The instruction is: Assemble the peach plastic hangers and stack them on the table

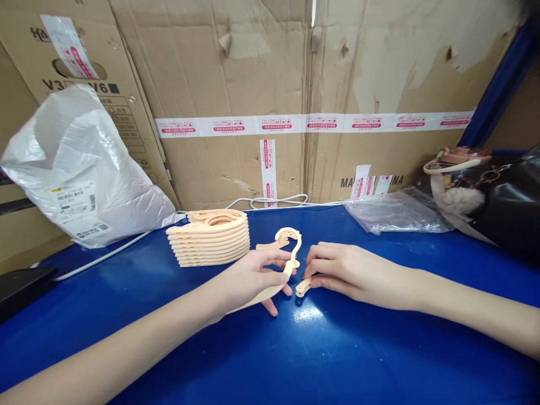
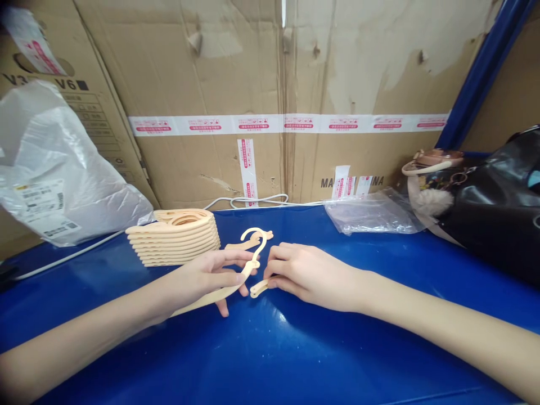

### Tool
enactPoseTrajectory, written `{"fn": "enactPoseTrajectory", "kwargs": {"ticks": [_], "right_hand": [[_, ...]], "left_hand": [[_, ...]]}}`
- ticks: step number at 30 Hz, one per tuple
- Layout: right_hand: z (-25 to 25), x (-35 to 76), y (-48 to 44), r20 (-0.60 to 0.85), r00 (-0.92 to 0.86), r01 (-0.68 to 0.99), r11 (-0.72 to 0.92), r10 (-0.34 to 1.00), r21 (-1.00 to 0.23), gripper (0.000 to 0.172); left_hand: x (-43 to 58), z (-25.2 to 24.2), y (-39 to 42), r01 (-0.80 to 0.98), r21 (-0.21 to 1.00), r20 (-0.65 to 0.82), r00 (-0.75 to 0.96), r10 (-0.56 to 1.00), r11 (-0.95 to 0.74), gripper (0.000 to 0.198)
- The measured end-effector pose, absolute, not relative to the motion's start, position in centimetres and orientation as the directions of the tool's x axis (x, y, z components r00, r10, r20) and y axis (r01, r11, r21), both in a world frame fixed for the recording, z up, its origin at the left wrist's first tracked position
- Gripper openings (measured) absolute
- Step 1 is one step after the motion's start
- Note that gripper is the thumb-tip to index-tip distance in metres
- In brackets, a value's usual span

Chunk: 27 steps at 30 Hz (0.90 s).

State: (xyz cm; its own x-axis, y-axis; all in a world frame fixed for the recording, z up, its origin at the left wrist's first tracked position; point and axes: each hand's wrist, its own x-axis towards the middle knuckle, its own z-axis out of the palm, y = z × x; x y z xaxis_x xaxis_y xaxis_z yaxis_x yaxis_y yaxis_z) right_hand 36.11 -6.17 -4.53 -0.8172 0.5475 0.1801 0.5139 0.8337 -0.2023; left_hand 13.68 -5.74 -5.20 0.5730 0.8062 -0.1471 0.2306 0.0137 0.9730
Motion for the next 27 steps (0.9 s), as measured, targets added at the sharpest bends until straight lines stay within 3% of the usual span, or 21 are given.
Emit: {"fn": "enactPoseTrajectory", "kwargs": {"ticks": [4, 6, 9, 14, 20, 23, 27], "right_hand": [[-4.4, 35.9, -6.1, 0.217, -0.776, 0.509, 0.791, 0.592, -0.338, 0.023], [-4.4, 36.0, -6.0, 0.225, -0.761, 0.506, 0.774, 0.609, -0.381, 0.021], [-4.5, 36.2, -5.9, 0.234, -0.756, 0.503, 0.771, 0.611, -0.39, 0.02], [-4.7, 36.2, -6.0, 0.22, -0.706, 0.561, 0.721, 0.674, -0.407, 0.019], [-5.0, 36.2, -6.2, 0.228, -0.663, 0.655, 0.701, 0.712, -0.283, 0.029], [-5.3, 36.1, -6.1, 0.234, -0.702, 0.654, 0.739, 0.672, -0.162, 0.025], [-5.7, 36.0, -6.1, 0.255, -0.768, 0.593, 0.803, 0.587, -0.063, 0.033]], "left_hand": [[13.7, -5.3, -5.6, 0.243, 0.967, -0.199, 0.514, 0.834, 0.081, 0.016], [13.8, -5.4, -5.7, 0.231, 0.968, -0.201, 0.481, 0.853, 0.097, 0.017], [13.9, -5.4, -5.8, 0.218, 0.969, -0.206, 0.459, 0.864, 0.115, 0.026], [13.9, -5.1, -5.9, 0.17, 0.975, -0.206, 0.423, 0.882, 0.146, 0.017], [13.8, -4.9, -5.9, 0.18, 0.975, -0.199, 0.428, 0.881, 0.133, 0.017], [13.8, -5.0, -6.1, 0.166, 0.976, -0.204, 0.447, 0.871, 0.143, 0.021], [13.9, -5.1, -6.2, 0.138, 0.98, -0.192, 0.458, 0.868, 0.143, 0.023]]}}
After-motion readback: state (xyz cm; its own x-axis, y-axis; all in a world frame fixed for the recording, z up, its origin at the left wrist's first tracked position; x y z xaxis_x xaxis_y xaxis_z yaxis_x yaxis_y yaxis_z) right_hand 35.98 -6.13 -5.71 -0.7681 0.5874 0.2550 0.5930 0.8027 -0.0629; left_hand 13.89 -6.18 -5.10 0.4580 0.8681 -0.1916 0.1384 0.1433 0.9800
